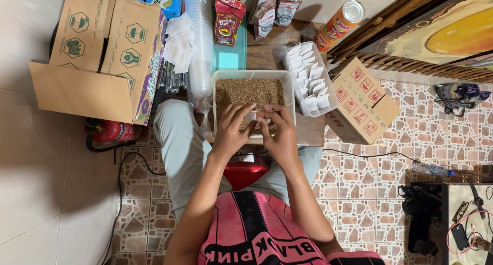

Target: Filling small paper packets with seeds using a spoon from a larger container.

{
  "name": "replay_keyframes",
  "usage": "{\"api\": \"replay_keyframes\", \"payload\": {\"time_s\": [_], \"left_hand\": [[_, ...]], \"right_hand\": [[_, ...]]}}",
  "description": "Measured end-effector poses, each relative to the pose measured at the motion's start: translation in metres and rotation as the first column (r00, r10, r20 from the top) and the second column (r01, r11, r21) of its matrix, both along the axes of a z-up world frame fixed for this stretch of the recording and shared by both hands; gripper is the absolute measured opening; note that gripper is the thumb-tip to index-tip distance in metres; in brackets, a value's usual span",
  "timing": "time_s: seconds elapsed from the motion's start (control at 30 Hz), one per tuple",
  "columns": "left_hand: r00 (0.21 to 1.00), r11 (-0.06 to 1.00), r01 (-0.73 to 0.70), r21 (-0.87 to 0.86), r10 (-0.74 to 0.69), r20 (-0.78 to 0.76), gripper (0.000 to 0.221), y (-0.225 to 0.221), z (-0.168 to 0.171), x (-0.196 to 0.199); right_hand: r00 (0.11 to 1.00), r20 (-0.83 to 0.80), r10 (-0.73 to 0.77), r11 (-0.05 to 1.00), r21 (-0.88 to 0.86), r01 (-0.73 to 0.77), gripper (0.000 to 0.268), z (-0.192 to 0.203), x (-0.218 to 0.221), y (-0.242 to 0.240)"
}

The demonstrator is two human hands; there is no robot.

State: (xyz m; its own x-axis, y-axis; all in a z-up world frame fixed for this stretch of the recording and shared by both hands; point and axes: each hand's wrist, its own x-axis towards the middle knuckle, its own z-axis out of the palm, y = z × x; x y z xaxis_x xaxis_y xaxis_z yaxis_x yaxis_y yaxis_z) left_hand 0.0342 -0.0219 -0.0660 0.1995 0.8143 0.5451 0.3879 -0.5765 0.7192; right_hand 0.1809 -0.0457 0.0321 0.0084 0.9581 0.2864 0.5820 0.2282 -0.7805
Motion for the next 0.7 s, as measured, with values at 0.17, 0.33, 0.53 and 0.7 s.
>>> {"api": "replay_keyframes", "payload": {"time_s": [0.17, 0.33, 0.53, 0.7], "left_hand": [[1.000, 0.999, 0.005, -0.045, -0.006, -0.021, 0.055, 0.004, -0.017, -0.007], [0.998, 0.991, -0.038, -0.128, 0.044, 0.041, 0.052, 0.009, -0.055, -0.025], [0.994, 0.979, -0.105, -0.172, 0.107, 0.005, 0.053, 0.003, -0.082, -0.031], [0.988, 0.982, -0.149, -0.119, 0.142, -0.068, 0.046, 0.001, -0.073, -0.032]], "right_hand": [[0.998, -0.058, 0.040, 0.995, -0.088, -0.045, 0.013, -0.006, 0.002, 0.002], [0.988, 0.121, -0.091, 0.981, -0.162, 0.110, 0.011, -0.083, 0.056, 0.019], [0.595, 0.798, 0.096, 0.990, -0.139, 0.026, 0.013, -0.157, 0.093, 0.020], [0.341, 0.904, 0.257, 0.965, -0.257, -0.046, 0.009, -0.185, 0.101, 0.026]]}}
